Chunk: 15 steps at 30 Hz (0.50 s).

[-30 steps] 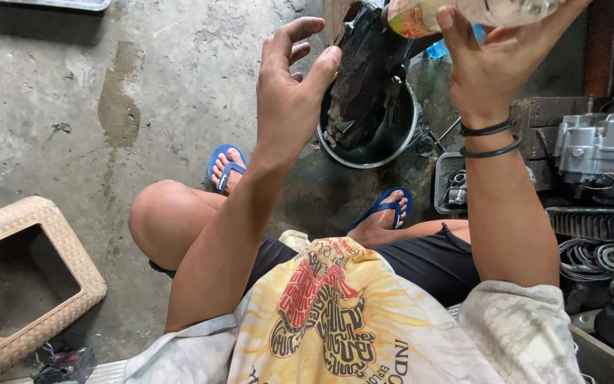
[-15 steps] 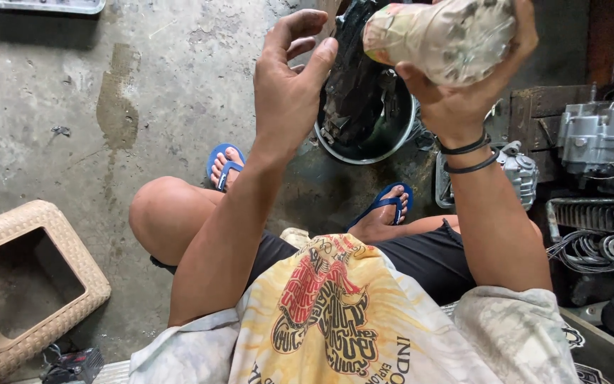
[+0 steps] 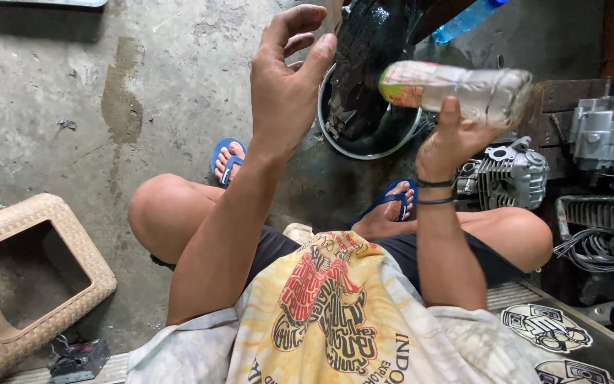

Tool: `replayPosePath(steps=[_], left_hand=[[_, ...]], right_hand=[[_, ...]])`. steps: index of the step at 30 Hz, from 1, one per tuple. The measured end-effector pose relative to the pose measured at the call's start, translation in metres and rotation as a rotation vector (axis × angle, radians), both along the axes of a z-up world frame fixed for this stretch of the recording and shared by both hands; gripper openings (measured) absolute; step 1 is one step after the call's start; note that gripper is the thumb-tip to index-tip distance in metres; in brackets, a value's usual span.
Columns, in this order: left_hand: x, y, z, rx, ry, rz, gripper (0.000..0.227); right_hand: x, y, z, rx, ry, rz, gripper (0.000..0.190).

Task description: The person sits on a low stool in a workshop and cleans a black mechanical part, likely an engine cylinder, using a rag and a brush. They pour a liquid from a plastic bottle onto the part and scrub it thoroughly, occasionally rinsing the brush in a metal bowl.

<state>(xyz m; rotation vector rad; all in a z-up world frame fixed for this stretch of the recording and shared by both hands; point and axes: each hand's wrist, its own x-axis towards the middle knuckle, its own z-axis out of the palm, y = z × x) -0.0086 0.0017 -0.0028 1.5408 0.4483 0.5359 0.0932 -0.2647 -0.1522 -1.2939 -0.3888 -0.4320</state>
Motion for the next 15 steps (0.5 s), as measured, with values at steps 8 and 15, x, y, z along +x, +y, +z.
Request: replayPosePath(steps=[8, 15], left_hand=[[-0.001, -0.006, -0.003, 0.012, -0.016, -0.023, 0.026], [-0.007, -0.007, -0.002, 0.001, -0.028, -0.040, 0.027]], right_hand=[[-0.040, 0.004, -0.009, 0.360, 0.667, -0.262, 0.084], [-0.042, 0.011, -0.004, 0.497, 0.865, -0.348, 0.092]])
